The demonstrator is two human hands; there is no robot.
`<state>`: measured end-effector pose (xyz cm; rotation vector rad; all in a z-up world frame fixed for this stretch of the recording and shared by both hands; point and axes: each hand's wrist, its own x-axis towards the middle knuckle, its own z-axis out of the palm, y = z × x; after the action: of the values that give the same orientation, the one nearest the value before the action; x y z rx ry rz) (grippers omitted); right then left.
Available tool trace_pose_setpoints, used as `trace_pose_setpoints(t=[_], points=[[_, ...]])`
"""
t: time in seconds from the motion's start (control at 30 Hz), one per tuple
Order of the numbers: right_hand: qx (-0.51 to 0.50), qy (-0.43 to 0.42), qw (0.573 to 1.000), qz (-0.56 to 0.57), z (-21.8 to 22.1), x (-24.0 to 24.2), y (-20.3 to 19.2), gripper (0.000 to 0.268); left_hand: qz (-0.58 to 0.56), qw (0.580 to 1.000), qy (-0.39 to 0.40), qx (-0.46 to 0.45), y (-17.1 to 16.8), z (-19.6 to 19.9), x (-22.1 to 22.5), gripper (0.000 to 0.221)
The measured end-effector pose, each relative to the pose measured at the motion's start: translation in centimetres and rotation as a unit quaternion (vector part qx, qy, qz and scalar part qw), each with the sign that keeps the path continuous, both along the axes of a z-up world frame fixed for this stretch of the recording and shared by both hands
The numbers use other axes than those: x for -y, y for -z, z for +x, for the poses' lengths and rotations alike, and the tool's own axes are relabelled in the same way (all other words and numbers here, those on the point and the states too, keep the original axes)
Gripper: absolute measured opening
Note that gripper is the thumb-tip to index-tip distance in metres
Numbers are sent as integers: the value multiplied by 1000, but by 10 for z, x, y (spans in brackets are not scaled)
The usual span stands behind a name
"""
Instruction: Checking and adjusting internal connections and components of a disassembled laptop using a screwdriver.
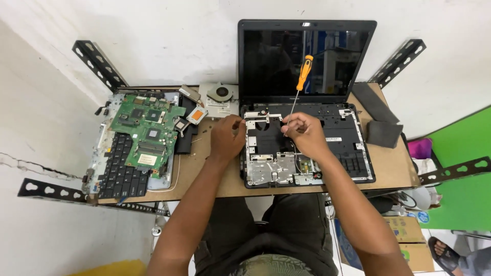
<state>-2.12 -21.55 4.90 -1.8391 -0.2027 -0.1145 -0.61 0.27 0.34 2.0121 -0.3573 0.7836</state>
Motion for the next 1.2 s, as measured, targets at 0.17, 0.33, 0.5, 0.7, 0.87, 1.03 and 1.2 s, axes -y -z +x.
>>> trace_pose_setpoints(t=[0.17, 0.33, 0.5, 0.7, 0.87, 1.03, 1.2], points=[[7, -5, 1000, 4, 0, 1, 3, 16, 17, 1000, -10, 0, 5, 1, -3, 11], [8, -13, 1000, 5, 4, 4, 12, 16, 10, 1000, -9, -9, 4, -1, -2, 12], [22, -49, 998, -15, 7, 6, 15, 16, 15, 1000, -10, -10, 1, 0, -1, 11], [4, -31, 999, -38, -9, 9, -8, 15, 12, 999, 8, -29, -2, -5, 1, 14], [6, 14, 1000, -17, -24, 37, -25, 14, 6, 1000, 9, -26, -1, -3, -1, 14], [7, 47, 997, -58, -27, 87, -36, 14, -11, 1000, 13, -18, -5, -6, -1, 17], [-30, 128, 949, -287, -18, 122, -31, 17, -2, 1000, 24, 11, 0, -1, -3, 16]])
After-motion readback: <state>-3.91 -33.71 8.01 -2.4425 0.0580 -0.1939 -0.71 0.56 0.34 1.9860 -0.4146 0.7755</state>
